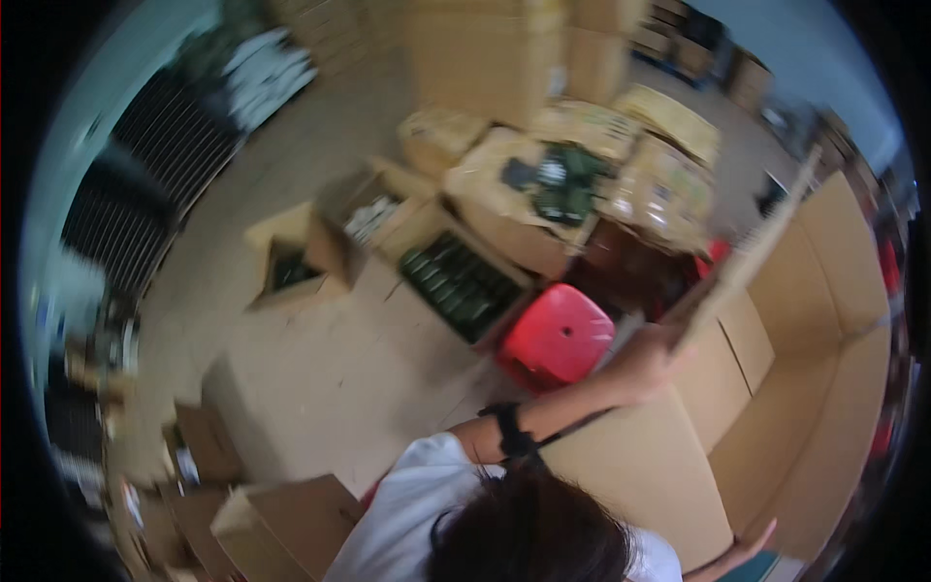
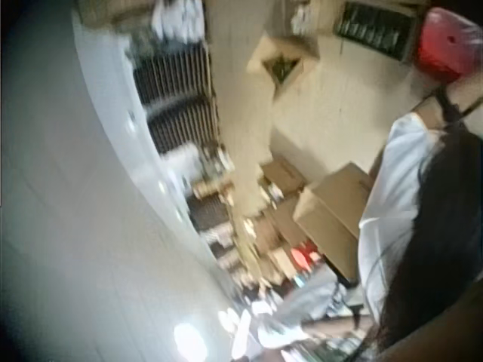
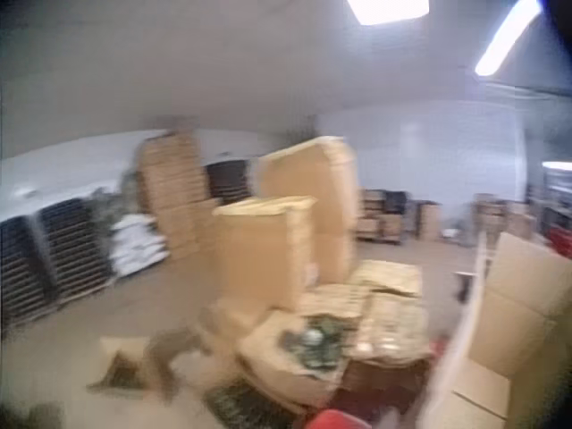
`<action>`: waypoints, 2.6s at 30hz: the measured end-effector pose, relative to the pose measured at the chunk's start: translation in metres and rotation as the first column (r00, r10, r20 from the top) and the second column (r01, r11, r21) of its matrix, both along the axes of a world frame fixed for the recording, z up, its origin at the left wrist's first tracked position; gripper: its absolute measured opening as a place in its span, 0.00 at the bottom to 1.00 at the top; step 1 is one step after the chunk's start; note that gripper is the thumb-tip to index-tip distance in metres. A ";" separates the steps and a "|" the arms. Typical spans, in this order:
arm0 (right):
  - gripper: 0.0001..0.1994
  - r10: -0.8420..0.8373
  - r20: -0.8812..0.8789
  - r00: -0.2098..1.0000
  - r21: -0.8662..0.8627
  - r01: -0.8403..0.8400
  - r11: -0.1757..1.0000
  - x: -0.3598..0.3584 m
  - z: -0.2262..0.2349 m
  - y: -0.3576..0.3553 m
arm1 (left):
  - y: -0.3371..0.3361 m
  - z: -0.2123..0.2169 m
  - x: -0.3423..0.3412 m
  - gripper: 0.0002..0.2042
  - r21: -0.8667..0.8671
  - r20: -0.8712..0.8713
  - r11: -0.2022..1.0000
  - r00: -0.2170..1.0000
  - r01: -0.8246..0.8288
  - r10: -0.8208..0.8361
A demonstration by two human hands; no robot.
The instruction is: The recorder is inspecting and packing small green electronic devices into cardboard boxes in a warehouse setting.
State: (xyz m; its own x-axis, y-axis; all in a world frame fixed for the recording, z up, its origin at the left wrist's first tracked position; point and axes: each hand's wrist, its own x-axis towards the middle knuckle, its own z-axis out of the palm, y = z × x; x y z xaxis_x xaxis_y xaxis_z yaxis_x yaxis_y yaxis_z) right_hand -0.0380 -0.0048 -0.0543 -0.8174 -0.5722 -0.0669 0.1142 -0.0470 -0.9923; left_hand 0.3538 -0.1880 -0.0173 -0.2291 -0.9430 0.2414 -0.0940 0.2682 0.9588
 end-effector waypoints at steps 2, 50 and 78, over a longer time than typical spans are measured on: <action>0.24 0.128 -0.296 0.946 -0.192 -0.190 0.963 0.092 0.063 -0.043 | 0.002 0.026 0.018 0.15 -0.278 -0.129 0.945 0.981 -0.173 0.142; 0.25 0.058 0.863 -0.501 -0.189 -0.428 -0.884 0.674 -0.151 -0.111 | 0.403 -0.056 0.376 0.08 0.107 0.211 -0.684 -0.656 -0.721 0.725; 0.21 0.632 -0.443 -0.636 0.316 -0.771 -0.553 1.270 -0.151 -0.435 | 0.339 -0.195 0.647 0.20 0.774 -0.016 -0.470 -0.755 -0.424 0.655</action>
